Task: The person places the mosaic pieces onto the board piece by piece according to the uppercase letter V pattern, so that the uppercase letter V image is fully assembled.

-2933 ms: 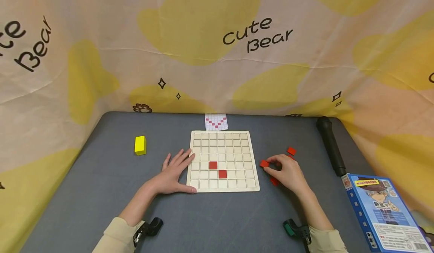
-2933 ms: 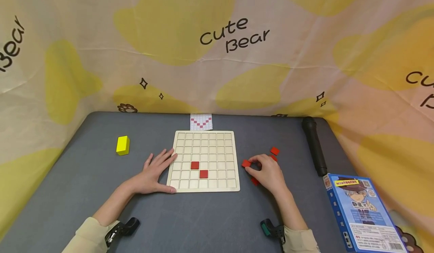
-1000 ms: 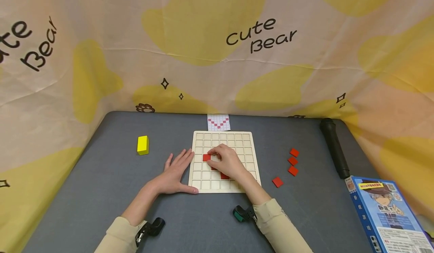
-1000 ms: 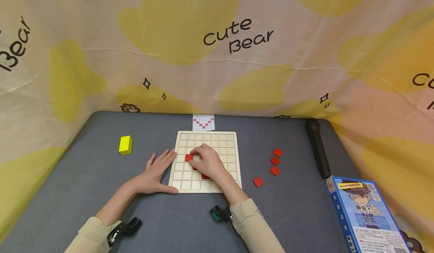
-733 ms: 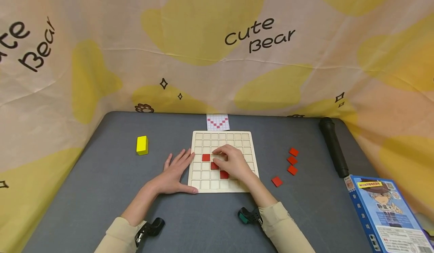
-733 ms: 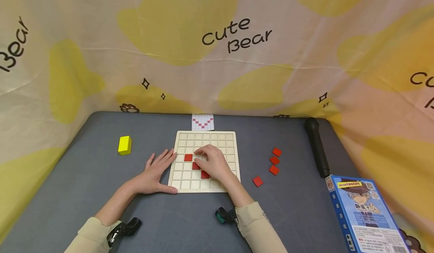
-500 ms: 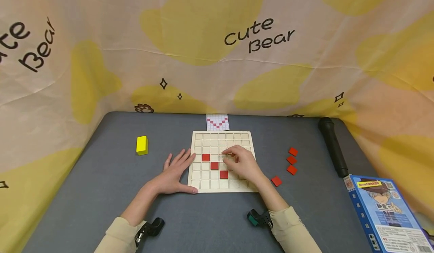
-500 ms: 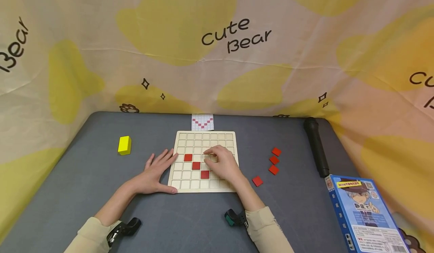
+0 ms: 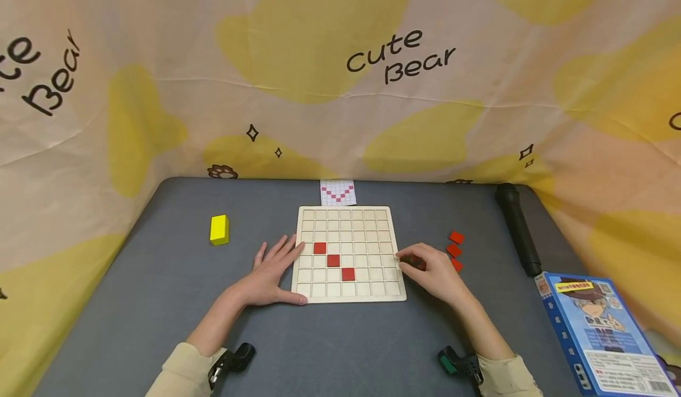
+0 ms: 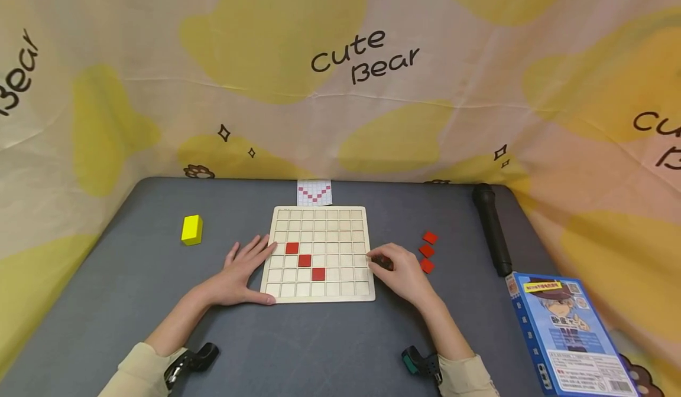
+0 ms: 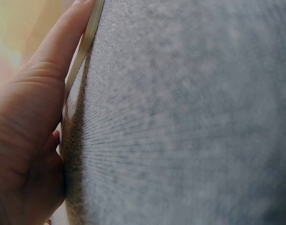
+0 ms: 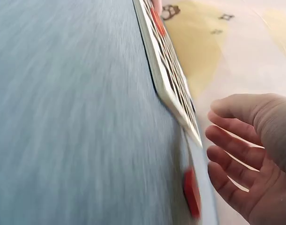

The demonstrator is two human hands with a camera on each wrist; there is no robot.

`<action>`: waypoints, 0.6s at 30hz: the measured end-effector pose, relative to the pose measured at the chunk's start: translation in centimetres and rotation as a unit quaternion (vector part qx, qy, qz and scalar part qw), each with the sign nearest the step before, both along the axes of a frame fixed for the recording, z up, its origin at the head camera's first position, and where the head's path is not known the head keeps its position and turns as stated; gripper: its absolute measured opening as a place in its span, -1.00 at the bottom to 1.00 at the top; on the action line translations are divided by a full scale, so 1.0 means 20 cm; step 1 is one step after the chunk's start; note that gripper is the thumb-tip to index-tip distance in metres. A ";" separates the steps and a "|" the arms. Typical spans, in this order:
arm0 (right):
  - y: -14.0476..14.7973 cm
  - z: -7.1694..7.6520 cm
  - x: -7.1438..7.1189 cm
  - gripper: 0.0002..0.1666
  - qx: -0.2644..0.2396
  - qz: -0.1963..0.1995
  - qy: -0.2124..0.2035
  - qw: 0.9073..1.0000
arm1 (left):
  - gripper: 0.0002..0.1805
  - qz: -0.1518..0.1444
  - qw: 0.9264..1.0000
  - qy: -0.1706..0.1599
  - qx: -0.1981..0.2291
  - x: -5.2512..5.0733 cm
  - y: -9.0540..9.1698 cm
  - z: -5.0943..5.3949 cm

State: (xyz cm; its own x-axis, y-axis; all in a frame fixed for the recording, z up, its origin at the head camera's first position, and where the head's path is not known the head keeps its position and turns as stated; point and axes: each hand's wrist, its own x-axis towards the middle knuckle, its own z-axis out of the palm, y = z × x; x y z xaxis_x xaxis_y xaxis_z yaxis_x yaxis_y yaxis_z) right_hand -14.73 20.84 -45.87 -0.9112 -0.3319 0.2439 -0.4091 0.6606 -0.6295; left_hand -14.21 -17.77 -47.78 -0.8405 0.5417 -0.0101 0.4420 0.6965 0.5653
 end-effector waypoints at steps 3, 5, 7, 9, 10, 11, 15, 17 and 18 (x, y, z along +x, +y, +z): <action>0.08 0.00 0.04 -0.78 0.011 -0.009 0.004 1.000 | 0.25 0.000 1.000 0.002 0.001 0.00 0.00 0.00; 0.12 -0.01 0.06 -0.78 0.021 -0.014 0.009 1.000 | 0.25 0.000 1.000 0.005 0.003 0.00 0.00 0.00; 0.16 -0.01 0.07 -0.77 0.029 -0.017 0.015 0.999 | 0.25 0.000 1.000 0.009 0.007 0.00 0.00 0.00; 0.19 -0.01 0.09 -0.77 0.034 -0.015 0.017 0.999 | 0.25 0.000 1.000 0.008 0.006 0.00 0.00 0.00; 0.20 -0.02 0.10 -0.77 0.036 -0.013 0.017 0.999 | 0.25 0.000 1.000 0.007 0.004 0.00 0.00 0.00; 0.21 -0.02 0.11 -0.76 0.039 -0.010 0.019 0.999 | 0.25 0.001 1.000 0.007 0.006 0.00 0.00 0.00; 0.25 -0.02 0.13 -0.74 0.049 0.004 0.026 0.998 | 0.25 0.002 1.000 0.001 0.002 0.01 0.00 0.01; 0.26 -0.02 0.14 -0.73 0.056 0.008 0.031 0.998 | 0.26 0.003 1.000 0.000 0.000 0.01 0.00 0.01; 0.27 -0.02 0.14 -0.71 0.058 0.011 0.030 0.998 | 0.26 0.003 1.000 -0.002 -0.003 0.01 0.00 0.01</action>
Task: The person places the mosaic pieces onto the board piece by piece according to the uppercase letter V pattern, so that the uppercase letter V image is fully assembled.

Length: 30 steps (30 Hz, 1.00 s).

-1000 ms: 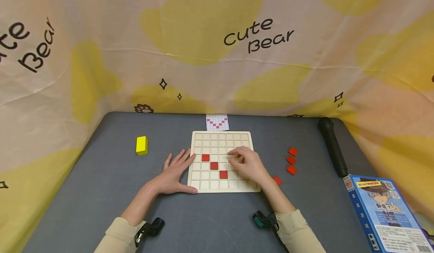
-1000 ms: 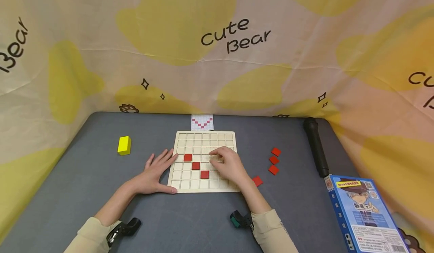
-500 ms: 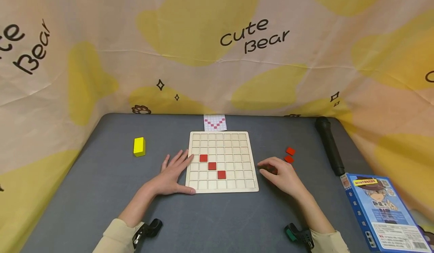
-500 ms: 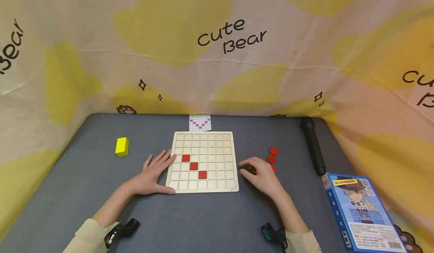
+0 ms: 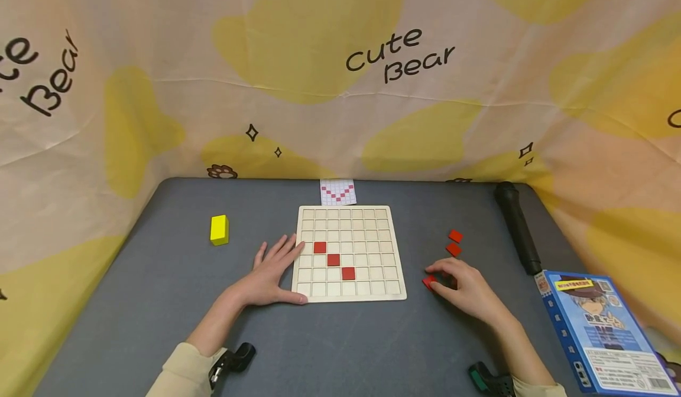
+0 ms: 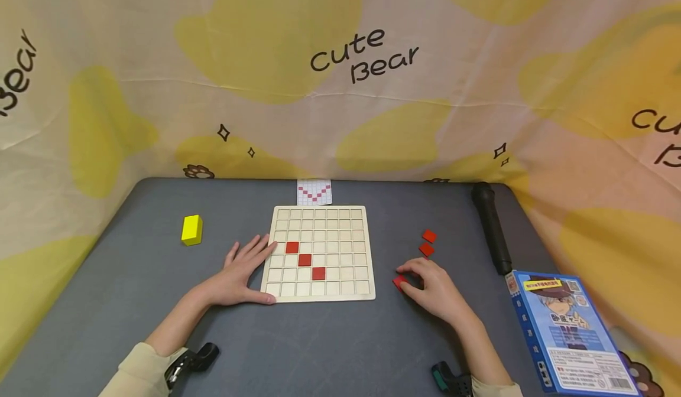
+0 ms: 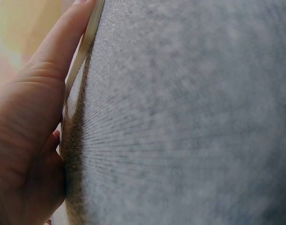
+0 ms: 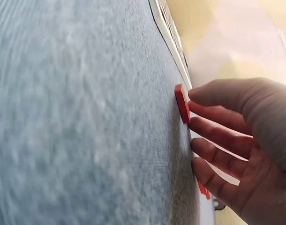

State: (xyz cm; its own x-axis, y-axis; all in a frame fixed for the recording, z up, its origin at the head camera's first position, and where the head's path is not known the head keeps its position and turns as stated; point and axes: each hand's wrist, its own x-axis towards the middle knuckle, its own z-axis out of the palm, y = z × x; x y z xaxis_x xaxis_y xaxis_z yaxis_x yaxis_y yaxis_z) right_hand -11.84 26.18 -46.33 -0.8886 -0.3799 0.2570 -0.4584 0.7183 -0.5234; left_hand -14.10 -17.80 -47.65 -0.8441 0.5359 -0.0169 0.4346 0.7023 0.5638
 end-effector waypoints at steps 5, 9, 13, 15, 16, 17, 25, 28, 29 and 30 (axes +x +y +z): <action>0.03 0.00 0.01 -0.62 0.011 0.007 -0.010 1.000 | 0.25 -0.001 1.000 0.001 0.001 0.00 0.00 0.00; 0.03 -0.01 0.00 -0.64 0.012 0.004 -0.014 1.000 | 0.25 0.000 1.000 0.003 0.005 0.00 0.00 0.00; 0.02 -0.02 -0.01 -0.68 0.005 -0.010 -0.007 1.000 | 0.24 0.001 1.000 0.003 0.005 0.00 0.00 0.00; 0.01 -0.02 -0.01 -0.68 0.002 -0.017 -0.007 1.000 | 0.23 0.000 1.000 0.004 0.004 -0.01 0.00 0.00; 0.01 -0.02 -0.01 -0.68 0.001 -0.019 -0.007 1.000 | 0.23 0.000 1.000 0.004 0.002 -0.01 0.00 0.00; 0.01 -0.02 -0.01 -0.68 0.001 -0.021 -0.006 1.000 | 0.23 0.000 1.000 0.004 0.002 -0.01 0.00 -0.01; 0.01 -0.03 -0.01 -0.71 -0.008 -0.025 -0.009 1.000 | 0.23 -0.002 1.000 0.002 0.004 -0.01 0.00 -0.01; 0.00 -0.03 -0.02 -0.72 -0.008 -0.031 -0.011 0.999 | 0.23 -0.002 1.000 0.002 0.002 -0.01 0.00 -0.01; 0.00 -0.03 -0.03 -0.72 -0.008 -0.033 -0.011 0.999 | 0.23 -0.001 1.000 0.003 0.002 -0.01 0.00 -0.01; 0.00 -0.03 -0.04 -0.72 -0.008 -0.034 -0.012 0.999 | 0.23 -0.001 1.000 0.003 0.003 -0.01 0.00 -0.01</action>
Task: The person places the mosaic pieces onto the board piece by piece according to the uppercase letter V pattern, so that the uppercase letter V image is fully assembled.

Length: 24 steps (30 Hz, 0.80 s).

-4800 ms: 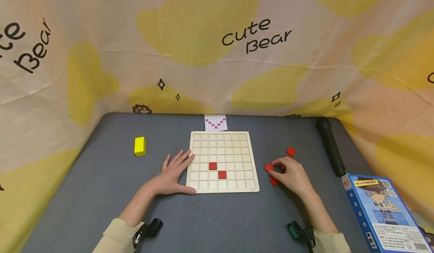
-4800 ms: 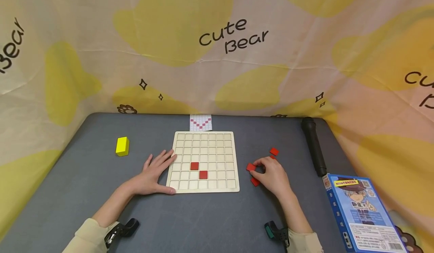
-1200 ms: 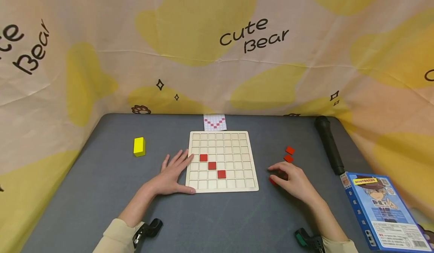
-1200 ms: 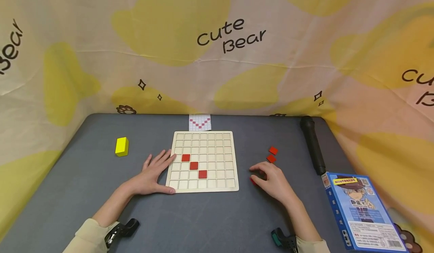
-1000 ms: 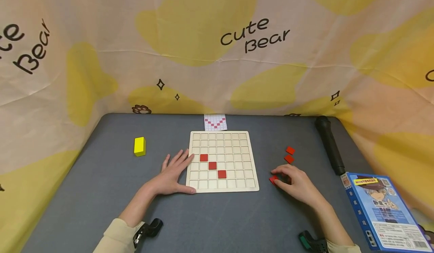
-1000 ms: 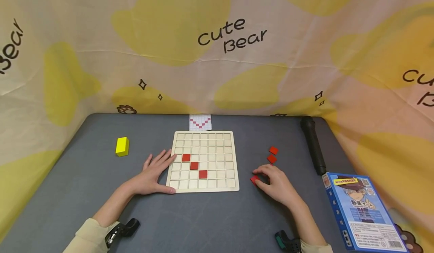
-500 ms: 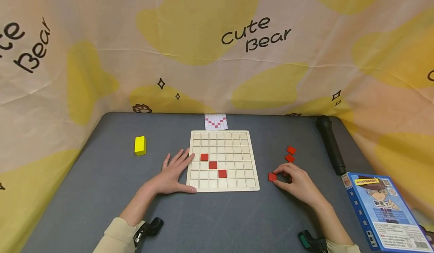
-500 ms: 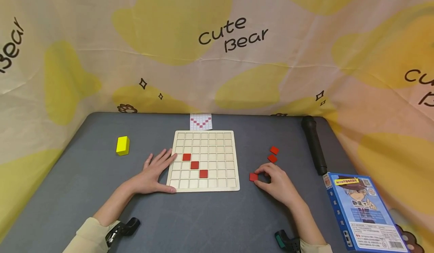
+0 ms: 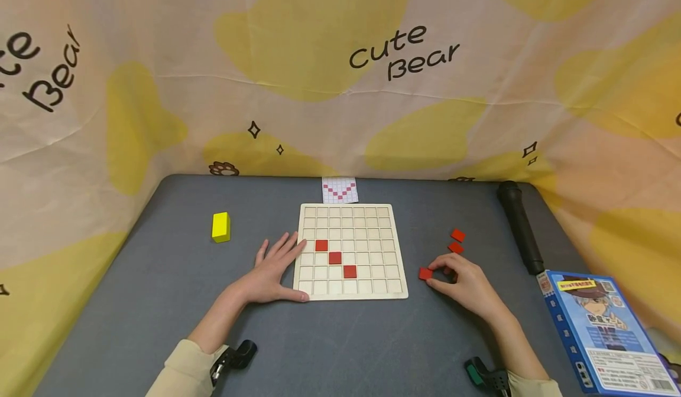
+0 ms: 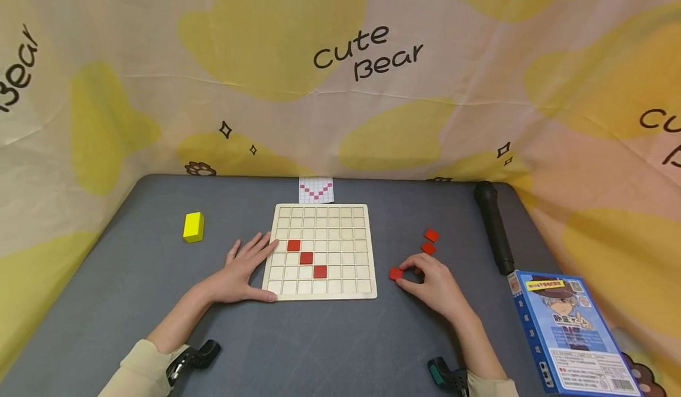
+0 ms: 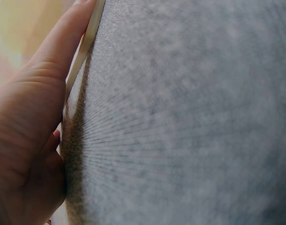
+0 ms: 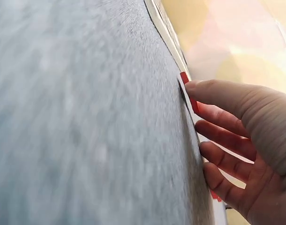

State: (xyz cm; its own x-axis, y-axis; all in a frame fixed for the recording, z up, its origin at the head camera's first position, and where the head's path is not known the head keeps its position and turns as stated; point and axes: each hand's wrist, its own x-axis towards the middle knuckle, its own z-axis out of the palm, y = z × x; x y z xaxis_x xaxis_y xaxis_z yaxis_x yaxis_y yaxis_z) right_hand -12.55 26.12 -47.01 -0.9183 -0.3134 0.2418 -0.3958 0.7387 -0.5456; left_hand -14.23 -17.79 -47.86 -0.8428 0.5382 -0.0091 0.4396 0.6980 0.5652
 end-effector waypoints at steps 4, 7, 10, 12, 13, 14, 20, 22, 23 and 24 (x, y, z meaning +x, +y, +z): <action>-0.03 0.00 -0.03 -0.72 -0.007 -0.004 0.001 1.000 | 0.23 -0.001 1.000 0.001 0.004 0.00 0.00 0.00; -0.07 0.00 -0.05 -0.72 -0.019 -0.005 -0.003 1.000 | 0.22 -0.004 1.000 0.001 0.003 0.00 0.00 0.00; -0.12 0.00 -0.07 -0.72 -0.030 -0.002 -0.008 1.000 | 0.22 -0.005 1.000 0.001 0.003 0.00 0.00 0.00; -0.15 0.01 -0.09 -0.73 -0.039 0.001 -0.014 0.999 | 0.22 -0.005 1.000 0.002 0.004 0.00 0.00 0.00; -0.16 0.02 -0.10 -0.72 -0.042 0.003 -0.015 0.999 | 0.22 -0.005 1.000 0.002 0.004 0.00 0.00 0.01; -0.18 0.02 -0.11 -0.73 -0.045 0.005 -0.018 0.999 | 0.22 -0.006 1.000 0.002 0.006 0.00 0.00 0.01; -0.28 0.04 -0.16 -0.74 -0.058 0.019 -0.043 0.997 | 0.22 -0.006 1.000 0.002 0.006 0.00 0.00 0.02; -0.31 0.04 -0.18 -0.75 -0.061 0.027 -0.047 0.997 | 0.22 -0.006 1.000 0.001 0.005 0.00 0.00 0.01; -0.33 0.04 -0.19 -0.75 -0.063 0.031 -0.048 0.996 | 0.22 -0.006 1.000 0.001 0.004 0.00 0.00 0.01; -0.35 0.04 -0.19 -0.75 -0.065 0.036 -0.047 0.996 | 0.22 -0.006 1.000 0.000 0.004 0.00 0.00 0.01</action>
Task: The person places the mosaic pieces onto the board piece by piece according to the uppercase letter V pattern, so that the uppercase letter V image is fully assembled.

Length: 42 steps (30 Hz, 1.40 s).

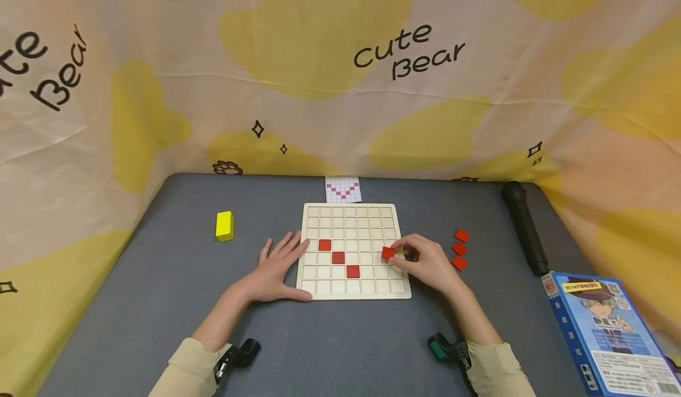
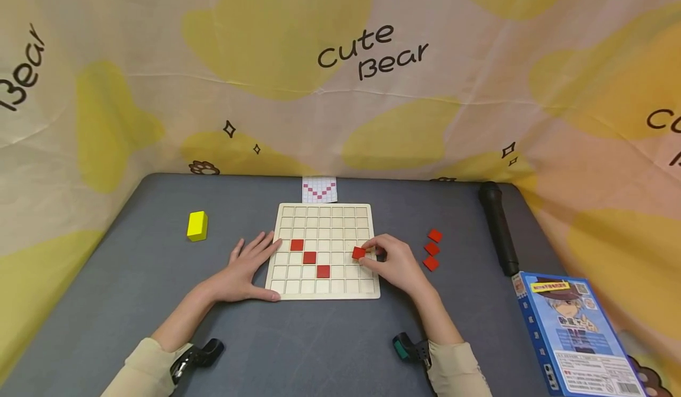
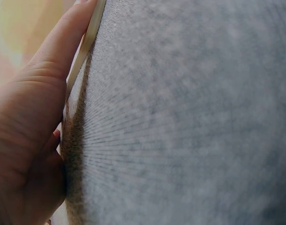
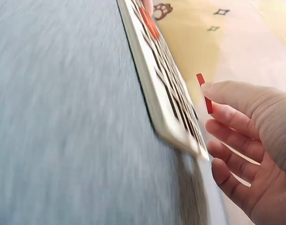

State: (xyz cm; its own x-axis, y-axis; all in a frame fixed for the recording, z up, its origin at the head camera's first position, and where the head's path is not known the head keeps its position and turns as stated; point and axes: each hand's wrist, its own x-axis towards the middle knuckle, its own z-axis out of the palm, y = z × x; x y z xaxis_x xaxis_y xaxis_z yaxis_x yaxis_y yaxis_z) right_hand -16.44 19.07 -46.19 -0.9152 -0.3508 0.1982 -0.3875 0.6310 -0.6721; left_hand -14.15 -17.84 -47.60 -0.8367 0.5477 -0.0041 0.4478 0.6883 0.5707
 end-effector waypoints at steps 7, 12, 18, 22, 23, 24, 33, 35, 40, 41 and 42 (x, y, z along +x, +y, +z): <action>-0.12 0.01 -0.03 -0.76 -0.020 0.008 -0.011 1.000 | 0.23 0.000 1.000 0.005 -0.001 0.00 0.00 -0.01; -0.21 0.00 -0.06 -0.77 -0.018 0.005 -0.022 1.000 | 0.23 0.001 1.000 0.003 -0.002 0.00 0.00 -0.01; -0.31 -0.02 -0.09 -0.77 -0.018 0.014 -0.021 1.000 | 0.23 0.003 1.000 0.002 -0.003 0.00 0.00 -0.01; -0.37 -0.02 -0.11 -0.76 -0.018 0.015 -0.018 1.000 | 0.23 0.003 1.000 0.000 -0.003 0.00 0.00 -0.01; -0.39 -0.02 -0.11 -0.76 -0.018 0.014 -0.019 1.000 | 0.23 0.003 1.000 0.000 -0.004 0.00 0.00 -0.01; -0.41 -0.01 -0.12 -0.75 -0.018 0.012 -0.020 1.000 | 0.23 0.004 1.000 0.000 -0.004 0.00 0.00 -0.01; -0.55 0.00 -0.16 -0.74 -0.011 0.004 -0.018 1.000 | 0.24 0.008 1.000 -0.005 -0.004 -0.01 0.01 -0.01; -0.57 -0.01 -0.18 -0.76 -0.008 0.010 -0.010 1.000 | 0.26 0.009 1.000 -0.007 -0.004 -0.01 0.01 -0.01; -0.63 -0.01 -0.21 -0.75 0.004 0.022 -0.009 1.000 | 0.31 0.013 1.000 -0.006 -0.006 0.00 0.01 0.00; -0.65 -0.01 -0.21 -0.74 0.007 0.025 -0.010 1.000 | 0.31 0.013 1.000 -0.005 -0.006 0.00 0.01 -0.01; -0.66 -0.01 -0.21 -0.73 0.010 0.028 -0.012 0.999 | 0.32 0.013 1.000 -0.005 -0.005 0.00 0.01 -0.01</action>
